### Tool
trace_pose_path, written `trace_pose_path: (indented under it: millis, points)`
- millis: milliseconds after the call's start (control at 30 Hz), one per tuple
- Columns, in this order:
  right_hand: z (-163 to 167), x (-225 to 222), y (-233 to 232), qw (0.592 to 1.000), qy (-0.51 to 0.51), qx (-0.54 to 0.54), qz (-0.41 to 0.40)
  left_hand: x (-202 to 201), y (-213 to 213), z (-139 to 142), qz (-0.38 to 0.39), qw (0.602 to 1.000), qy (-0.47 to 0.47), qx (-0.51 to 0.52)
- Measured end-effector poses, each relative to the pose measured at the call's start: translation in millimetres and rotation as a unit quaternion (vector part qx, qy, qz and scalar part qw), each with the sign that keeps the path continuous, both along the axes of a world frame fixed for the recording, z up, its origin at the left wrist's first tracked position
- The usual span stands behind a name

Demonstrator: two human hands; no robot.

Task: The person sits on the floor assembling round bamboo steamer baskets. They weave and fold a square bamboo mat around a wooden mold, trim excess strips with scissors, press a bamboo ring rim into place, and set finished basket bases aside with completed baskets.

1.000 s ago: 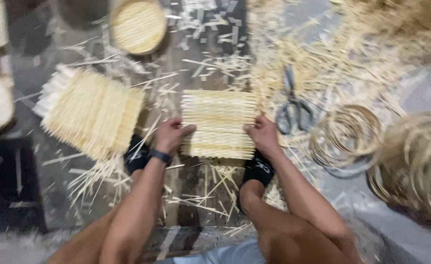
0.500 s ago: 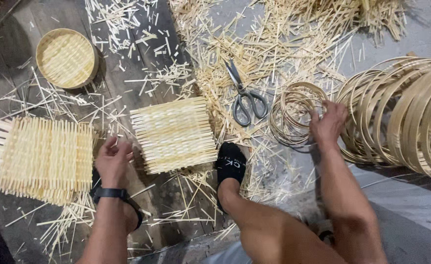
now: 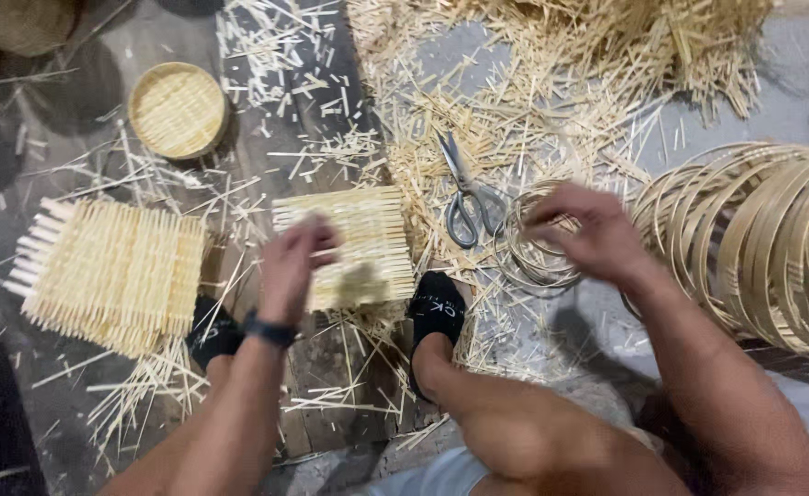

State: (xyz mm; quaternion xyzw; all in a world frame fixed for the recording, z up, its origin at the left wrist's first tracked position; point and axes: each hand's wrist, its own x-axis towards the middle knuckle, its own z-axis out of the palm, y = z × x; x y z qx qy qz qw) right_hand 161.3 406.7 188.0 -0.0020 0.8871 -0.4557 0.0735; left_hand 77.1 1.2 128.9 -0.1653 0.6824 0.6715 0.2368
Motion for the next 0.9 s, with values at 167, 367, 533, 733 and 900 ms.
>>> trace_pose_path:
  millis: [167,367,533,733,900]
  points:
    - [59,-11,-97,0.903,0.161,0.19,0.351,-12,44,37,0.02,0.94,-0.11,0.322]
    - [94,-41,-119,0.998,0.008,-0.051,0.038,-3,18,60,0.082,0.95,-0.084,0.289]
    - [67,-69,-134,0.945,-0.234,-0.217,-0.077,0,-3,65,0.069,0.96,-0.074,0.261]
    - [11,-66,-165,0.874,-0.246,-0.415,-0.057,-5,-20,46,0.128,0.941,-0.069,0.306]
    - [-9,-67,-173,0.857,-0.234,-0.441,-0.123,-11,-36,24,0.165,0.922,-0.088,0.338]
